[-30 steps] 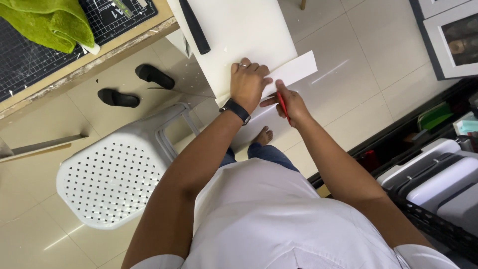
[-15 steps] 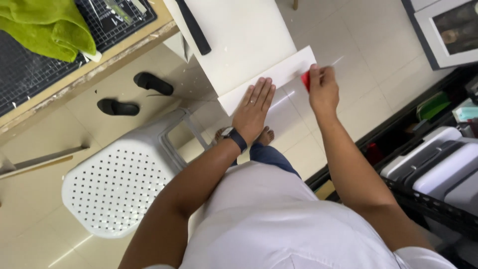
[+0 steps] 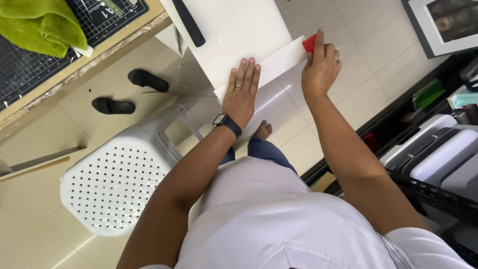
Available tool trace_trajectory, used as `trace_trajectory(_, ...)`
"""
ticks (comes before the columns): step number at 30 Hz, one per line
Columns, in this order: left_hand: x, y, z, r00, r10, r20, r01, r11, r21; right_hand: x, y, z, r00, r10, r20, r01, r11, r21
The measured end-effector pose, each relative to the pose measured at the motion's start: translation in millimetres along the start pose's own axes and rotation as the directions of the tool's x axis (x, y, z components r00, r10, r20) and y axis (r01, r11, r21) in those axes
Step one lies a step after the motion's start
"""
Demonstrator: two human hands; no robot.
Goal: Smoothing the folded edges of a white box using a red plastic squeegee tool to ensure a clean finish.
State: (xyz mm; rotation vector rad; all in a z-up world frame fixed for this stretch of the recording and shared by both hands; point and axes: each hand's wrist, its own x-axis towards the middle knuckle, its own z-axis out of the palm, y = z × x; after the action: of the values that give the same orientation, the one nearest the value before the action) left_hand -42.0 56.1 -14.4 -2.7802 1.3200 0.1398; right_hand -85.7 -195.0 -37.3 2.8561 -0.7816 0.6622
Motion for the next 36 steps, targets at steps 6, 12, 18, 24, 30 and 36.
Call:
trace_trajectory(6, -1.0, -0.8, 3.1, 0.999, -0.006, -0.045, 0.003, 0.998, -0.058, -57.2, -72.3, -41.8, 0.958, -0.279, -0.065, 0.285, 0.951, 0.119)
trace_trajectory(12, -3.2, -0.5, -1.9, 1.000, -0.010, -0.018, 0.010, 1.000, 0.005, 8.6, 7.4, -1.9, 0.994, -0.017, -0.112, 0.017, 1.000, 0.001)
trace_trajectory(18, -2.4, 0.3, 1.4, 1.000, -0.013, -0.005, 0.013, 1.000, 0.007, -45.2, -45.5, -24.5, 0.960, -0.281, -0.014, 0.278, 0.954, -0.114)
trace_trajectory(24, -4.9, 1.3, -11.1, 0.999, -0.023, 0.023, 0.023, 0.999, -0.033, -5.7, -16.4, -23.3, 1.000, 0.004, 0.021, -0.006, 0.997, 0.079)
trace_trajectory(30, -2.9, -4.7, -1.4, 0.992, -0.121, 0.026, 0.120, 0.992, 0.039, -44.2, -37.7, -20.4, 0.969, -0.237, 0.069, 0.234, 0.971, 0.051)
trace_trajectory(36, -5.2, -12.3, 0.7, 0.989, -0.147, -0.002, 0.147, 0.989, 0.010, -83.9, -72.2, -0.5, 0.967, -0.114, 0.226, 0.101, 0.993, 0.069)
